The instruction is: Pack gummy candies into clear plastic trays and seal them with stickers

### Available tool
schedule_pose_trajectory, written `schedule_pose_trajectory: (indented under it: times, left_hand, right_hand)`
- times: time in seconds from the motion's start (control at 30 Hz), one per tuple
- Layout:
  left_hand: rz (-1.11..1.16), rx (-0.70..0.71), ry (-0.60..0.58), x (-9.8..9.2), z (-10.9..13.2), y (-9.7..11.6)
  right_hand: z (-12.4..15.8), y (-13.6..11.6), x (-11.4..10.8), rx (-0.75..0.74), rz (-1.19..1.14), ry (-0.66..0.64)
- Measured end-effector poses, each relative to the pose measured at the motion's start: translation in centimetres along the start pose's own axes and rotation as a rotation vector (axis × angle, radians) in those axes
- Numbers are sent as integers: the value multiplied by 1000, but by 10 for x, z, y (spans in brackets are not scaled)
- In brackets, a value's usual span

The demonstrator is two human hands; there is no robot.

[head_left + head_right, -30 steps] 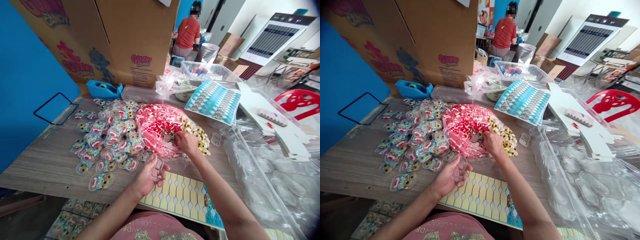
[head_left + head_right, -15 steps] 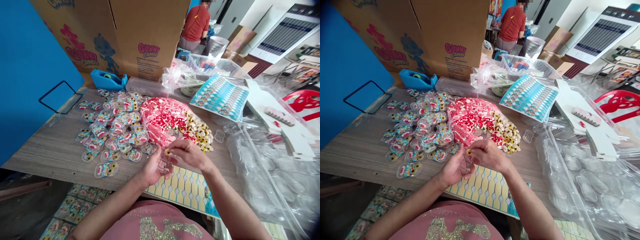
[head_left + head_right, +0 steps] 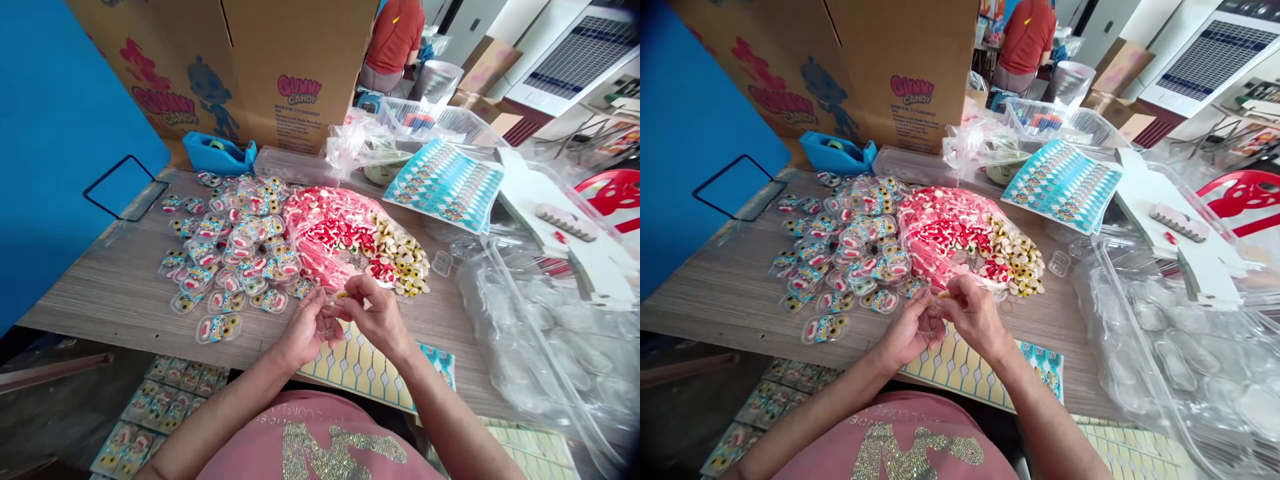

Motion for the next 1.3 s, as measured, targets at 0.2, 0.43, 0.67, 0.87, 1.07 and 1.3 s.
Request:
schedule_pose_trajectory:
  times: [0.2,0.43,0.67,0.87,1.07,1.3]
  left_hand:
    - [-21,79,1,4,2,-2]
    - [-56,79,8,5,10,-3]
    - [-74,74,115,-1,10,-2]
    - [-139,-32,73,-3,6,-2]
    - [-176,-65,103,-2,2,-2]
    - [-196,-107,54,5,0,-1]
  right_hand:
    - [12,-6,9,-166,174,-25]
    - [15,-2,17,-176,169,5]
    - [21,3,29,-29,46,82]
    - [9,20,-4,8,-203,66]
    - [-32,60,-57,80,215,108]
    - [-68,78,-27,113,712,-321]
Point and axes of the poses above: each hand's wrist, its own z-axis away from the middle knuckle, its own x-axis out of the palm, y = z × x, the point moved 4 cm from there along -z, towards the middle knuckle, and after that the axes turned 6 degrees about -z, right-handed, at the moved point
